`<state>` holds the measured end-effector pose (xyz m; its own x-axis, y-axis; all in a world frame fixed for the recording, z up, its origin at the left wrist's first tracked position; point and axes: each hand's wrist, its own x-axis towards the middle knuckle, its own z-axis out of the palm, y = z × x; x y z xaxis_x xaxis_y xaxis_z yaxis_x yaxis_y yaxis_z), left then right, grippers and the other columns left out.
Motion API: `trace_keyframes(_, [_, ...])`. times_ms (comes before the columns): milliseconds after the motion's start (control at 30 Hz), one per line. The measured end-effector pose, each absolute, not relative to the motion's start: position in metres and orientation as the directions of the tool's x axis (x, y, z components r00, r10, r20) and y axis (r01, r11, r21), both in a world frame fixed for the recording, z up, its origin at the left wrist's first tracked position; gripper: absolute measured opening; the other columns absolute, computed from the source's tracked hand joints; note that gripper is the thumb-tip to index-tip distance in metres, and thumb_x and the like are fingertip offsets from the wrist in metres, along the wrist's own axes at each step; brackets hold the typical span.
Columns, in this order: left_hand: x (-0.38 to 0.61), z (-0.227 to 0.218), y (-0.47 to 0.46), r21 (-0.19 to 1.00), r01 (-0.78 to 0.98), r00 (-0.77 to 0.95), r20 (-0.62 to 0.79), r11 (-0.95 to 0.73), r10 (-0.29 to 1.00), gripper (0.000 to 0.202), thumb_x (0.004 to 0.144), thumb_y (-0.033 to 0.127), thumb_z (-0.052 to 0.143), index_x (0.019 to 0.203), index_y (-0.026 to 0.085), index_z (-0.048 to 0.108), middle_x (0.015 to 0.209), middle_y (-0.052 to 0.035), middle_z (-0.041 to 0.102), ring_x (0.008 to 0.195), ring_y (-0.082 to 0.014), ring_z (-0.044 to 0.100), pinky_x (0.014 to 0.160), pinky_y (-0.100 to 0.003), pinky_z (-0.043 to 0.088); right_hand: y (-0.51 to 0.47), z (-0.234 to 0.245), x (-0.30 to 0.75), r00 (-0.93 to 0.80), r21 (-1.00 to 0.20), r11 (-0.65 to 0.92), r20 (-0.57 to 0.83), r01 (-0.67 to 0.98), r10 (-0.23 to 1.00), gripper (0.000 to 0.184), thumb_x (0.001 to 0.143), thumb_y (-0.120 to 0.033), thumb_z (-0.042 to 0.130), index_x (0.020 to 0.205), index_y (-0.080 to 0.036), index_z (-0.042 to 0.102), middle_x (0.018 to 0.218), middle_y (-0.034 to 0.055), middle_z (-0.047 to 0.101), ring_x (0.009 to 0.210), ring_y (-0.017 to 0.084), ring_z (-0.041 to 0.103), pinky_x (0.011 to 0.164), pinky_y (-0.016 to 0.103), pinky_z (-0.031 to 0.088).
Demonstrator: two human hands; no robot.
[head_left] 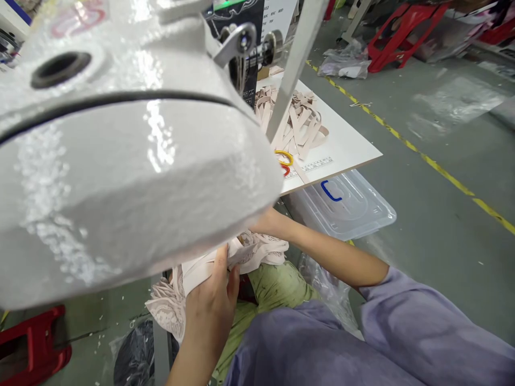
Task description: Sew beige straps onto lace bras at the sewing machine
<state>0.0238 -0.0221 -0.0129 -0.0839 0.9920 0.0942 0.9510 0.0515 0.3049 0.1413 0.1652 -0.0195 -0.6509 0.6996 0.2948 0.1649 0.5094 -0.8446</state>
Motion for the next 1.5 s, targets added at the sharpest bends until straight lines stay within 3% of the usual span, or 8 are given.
trace_keyframes(233, [0.025,-0.011,-0.022,0.286,0.957,-0.084,0.089,0.055,0.993,0.059,0.098,0.035,0.049,0.153,0.022,0.032,0.072,-0.0035,0.069,0.062,-0.0204,0.066,0.046,-0.023,0.039,0.166,-0.026,0.141,-0.627,-0.837,0.526,0.331,0.149,0.705,0.007,0.088,-0.021,0.051,0.085,-0.022,0.057,0.092,0.0046,0.059,0.089,0.022,0.057,0.082,0.039,0.051])
trace_keyframes(367, [0.025,-0.009,-0.026,0.281,0.955,-0.117,0.054,0.098,0.992,0.062,0.098,0.036,0.05,0.155,0.022,0.029,0.074,-0.0038,0.07,0.053,-0.0177,0.062,0.041,-0.023,0.031,0.164,-0.031,0.139,-0.6,-0.864,0.496,0.353,0.085,0.718,0.007,0.088,-0.024,0.054,0.09,-0.021,0.059,0.096,0.0049,0.061,0.088,0.021,0.056,0.08,0.035,0.05])
trace_keyframes(500, [0.024,-0.007,-0.03,0.284,0.951,-0.128,-0.005,0.124,0.992,0.065,0.096,0.038,0.052,0.155,0.02,0.03,0.065,-0.0014,0.066,0.04,-0.0151,0.053,0.037,-0.024,0.025,0.156,-0.032,0.142,-0.529,-0.909,0.416,0.349,0.008,0.774,0.009,0.089,-0.026,0.057,0.092,-0.019,0.06,0.108,0.0062,0.061,0.077,0.015,0.054,0.072,0.03,0.048])
trace_keyframes(633, [0.023,-0.005,-0.031,0.289,0.949,-0.129,0.004,0.123,0.992,0.063,0.097,0.038,0.051,0.155,0.022,0.032,0.07,-0.0043,0.069,0.046,-0.0171,0.059,0.039,-0.024,0.025,0.15,-0.036,0.152,-0.443,-0.926,0.378,0.348,-0.022,0.826,0.008,0.091,-0.027,0.057,0.092,-0.019,0.06,0.109,0.0062,0.061,0.081,0.015,0.055,0.072,0.029,0.048])
trace_keyframes(767, [0.019,-0.002,-0.031,0.285,0.953,-0.113,0.014,0.104,0.994,0.062,0.097,0.037,0.05,0.154,0.02,0.033,0.074,-0.0071,0.07,0.058,-0.0208,0.066,0.042,-0.023,0.032,0.15,-0.041,0.159,-0.47,-0.935,0.355,0.315,-0.005,0.824,0.009,0.092,-0.027,0.057,0.093,-0.02,0.062,0.101,0.0051,0.061,0.084,0.016,0.056,0.073,0.029,0.047])
trace_keyframes(1067, [0.026,-0.001,-0.025,0.206,0.978,-0.053,0.062,0.039,0.997,0.059,0.098,0.036,0.05,0.152,0.018,0.036,0.073,-0.0058,0.068,0.052,-0.016,0.06,0.039,-0.022,0.026,0.147,-0.047,0.17,-0.457,-0.947,0.319,0.27,0.031,0.847,0.01,0.094,-0.028,0.056,0.093,-0.02,0.062,0.106,0.0059,0.063,0.09,0.016,0.059,0.072,0.029,0.047])
trace_keyframes(1333, [0.028,0.0,-0.02,0.198,0.98,-0.014,0.133,-0.013,0.991,0.058,0.097,0.033,0.052,0.15,0.016,0.038,0.075,-0.0073,0.07,0.059,-0.0188,0.065,0.048,-0.024,0.042,0.133,-0.052,0.179,-0.481,-0.964,0.266,0.225,0.018,0.847,0.006,0.094,-0.025,0.057,0.093,-0.021,0.062,0.105,0.0054,0.063,0.094,0.018,0.059,0.078,0.032,0.047])
trace_keyframes(1500, [0.033,-0.007,-0.025,0.232,0.972,-0.089,0.184,0.045,0.979,0.072,0.096,0.036,0.055,0.155,0.011,0.024,0.078,-0.0107,0.073,0.057,-0.0217,0.067,0.045,-0.026,0.043,0.122,-0.054,0.181,-0.5,-0.974,0.225,0.206,-0.023,0.841,0.007,0.094,-0.027,0.058,0.093,-0.021,0.062,0.105,0.0056,0.062,0.095,0.018,0.059,0.079,0.032,0.047])
